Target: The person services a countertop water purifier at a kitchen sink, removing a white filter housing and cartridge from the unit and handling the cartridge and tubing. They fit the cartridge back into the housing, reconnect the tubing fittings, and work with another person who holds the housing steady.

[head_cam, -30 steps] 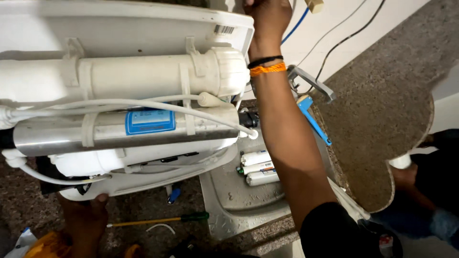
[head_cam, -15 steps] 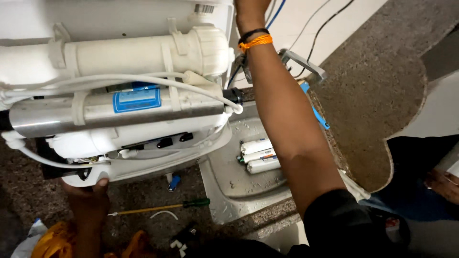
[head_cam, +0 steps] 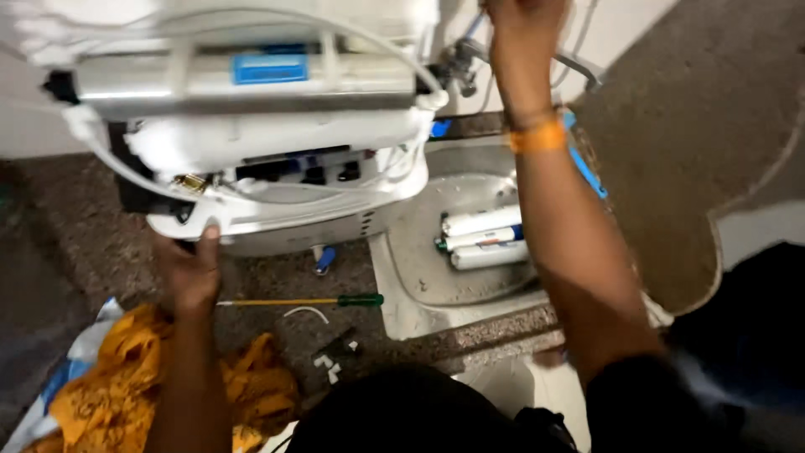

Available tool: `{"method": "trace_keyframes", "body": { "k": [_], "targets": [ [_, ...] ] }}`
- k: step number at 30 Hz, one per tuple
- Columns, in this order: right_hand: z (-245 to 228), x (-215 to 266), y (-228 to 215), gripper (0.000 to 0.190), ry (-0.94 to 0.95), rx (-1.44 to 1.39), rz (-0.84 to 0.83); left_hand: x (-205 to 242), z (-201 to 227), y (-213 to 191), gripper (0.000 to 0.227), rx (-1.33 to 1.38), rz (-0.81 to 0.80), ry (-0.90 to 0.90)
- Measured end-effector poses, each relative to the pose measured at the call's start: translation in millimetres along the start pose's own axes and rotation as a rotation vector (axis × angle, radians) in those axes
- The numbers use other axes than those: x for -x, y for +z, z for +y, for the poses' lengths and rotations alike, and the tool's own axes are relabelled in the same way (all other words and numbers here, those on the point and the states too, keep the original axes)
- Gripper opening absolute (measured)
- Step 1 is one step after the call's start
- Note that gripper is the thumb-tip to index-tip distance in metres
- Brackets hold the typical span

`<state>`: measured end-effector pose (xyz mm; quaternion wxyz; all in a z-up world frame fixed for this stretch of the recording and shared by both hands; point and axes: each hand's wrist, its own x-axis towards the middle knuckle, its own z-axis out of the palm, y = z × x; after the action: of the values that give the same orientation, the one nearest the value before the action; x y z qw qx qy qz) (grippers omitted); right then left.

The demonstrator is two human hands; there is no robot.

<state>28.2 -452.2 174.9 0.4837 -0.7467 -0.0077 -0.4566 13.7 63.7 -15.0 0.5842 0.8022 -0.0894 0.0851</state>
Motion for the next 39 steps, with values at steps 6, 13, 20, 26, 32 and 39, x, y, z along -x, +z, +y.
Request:
{"method": "trace_keyframes", "body": {
  "k": [6, 13, 20, 26, 32, 39],
  "targets": [
    [-77.1, 187.5, 34.2, 0.021, 0.15, -0.149, 0.065, 4.8, -25.9, 6.1, 0.076, 0.077, 0.05, 0.248],
    [-31.8, 217.9, 51.0, 0.038, 0.259, -0.493, -0.066, 21.6, 1.2, 3.7, 0.071, 0.273, -0.016, 0.161],
    [-20.5, 213.0, 55.6, 0.035, 0.276, -0.417, 0.034, 63.3, 96.6, 46.7, 0.064, 0.034, 0.295, 0.241],
    [-28.7, 212.6, 63.4, 0.032, 0.345, -0.66, 0.098, 81.0, 193.3, 84.1, 0.051, -0.499, -0.075, 0.614],
    [-40.9, 208.0, 62.3, 0.036, 0.448, -0.771, 0.066, 100.0, 170.2, 101.7, 0.054, -0.461, -0.151, 0.473],
    [-47.4, 206.3, 60.7, 0.047, 0.559, -0.847, 0.073, 61.8, 109.4, 33.9, 0.04, -0.317, 0.414, 0.467]
  ]
}}
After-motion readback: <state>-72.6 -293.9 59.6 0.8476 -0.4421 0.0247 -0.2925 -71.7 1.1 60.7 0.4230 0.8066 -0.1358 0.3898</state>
